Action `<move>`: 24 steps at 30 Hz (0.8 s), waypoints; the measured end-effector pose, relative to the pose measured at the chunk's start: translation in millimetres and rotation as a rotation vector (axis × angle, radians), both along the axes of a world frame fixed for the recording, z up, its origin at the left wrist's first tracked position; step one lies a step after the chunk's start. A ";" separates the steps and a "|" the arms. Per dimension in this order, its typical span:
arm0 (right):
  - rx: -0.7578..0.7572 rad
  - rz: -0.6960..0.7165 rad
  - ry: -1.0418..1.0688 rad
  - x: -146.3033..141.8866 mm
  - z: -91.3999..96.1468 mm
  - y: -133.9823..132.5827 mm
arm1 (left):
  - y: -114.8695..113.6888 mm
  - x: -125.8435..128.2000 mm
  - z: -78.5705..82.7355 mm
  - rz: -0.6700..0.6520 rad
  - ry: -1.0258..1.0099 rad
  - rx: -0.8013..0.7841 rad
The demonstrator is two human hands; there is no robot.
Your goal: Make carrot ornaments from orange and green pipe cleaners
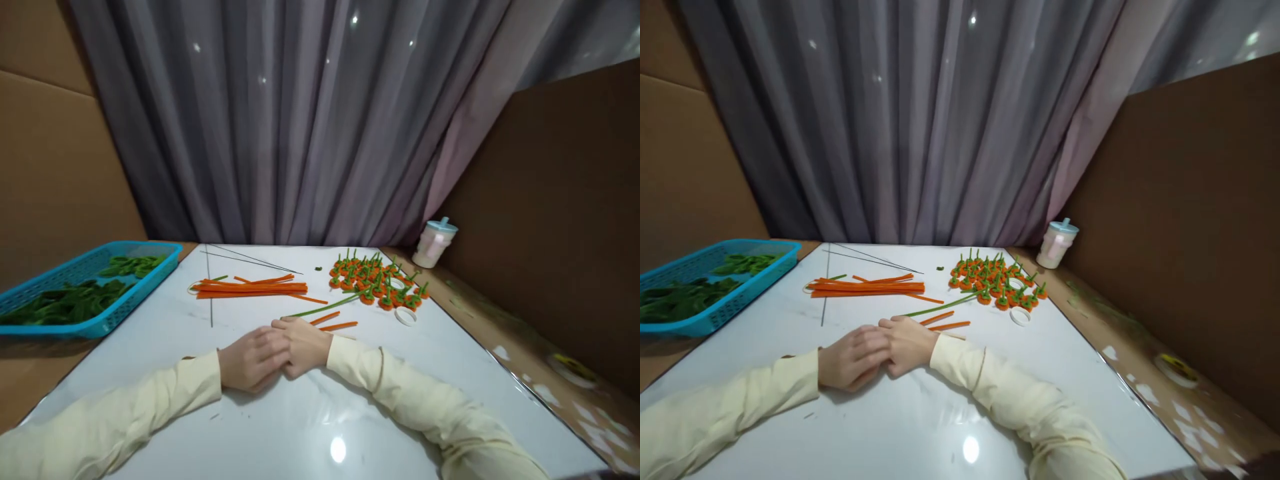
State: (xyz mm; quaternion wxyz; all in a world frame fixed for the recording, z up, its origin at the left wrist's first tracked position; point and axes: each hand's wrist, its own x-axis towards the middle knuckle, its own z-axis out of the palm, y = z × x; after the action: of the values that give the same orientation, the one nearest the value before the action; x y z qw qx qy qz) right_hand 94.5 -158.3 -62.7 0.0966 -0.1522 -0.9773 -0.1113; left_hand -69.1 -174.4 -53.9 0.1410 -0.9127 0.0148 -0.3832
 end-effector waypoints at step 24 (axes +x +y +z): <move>0.058 -0.336 0.138 9.8 -4.1 5.3 | 39.7 -43.3 89.9 0.895 0.727 -0.538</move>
State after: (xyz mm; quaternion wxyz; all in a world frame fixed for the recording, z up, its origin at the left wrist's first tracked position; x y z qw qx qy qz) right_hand 104.3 -153.0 -66.8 0.1478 -0.3177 -0.9256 -0.1433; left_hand -112.4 -134.7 36.0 0.0391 -0.9059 -0.4178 0.0567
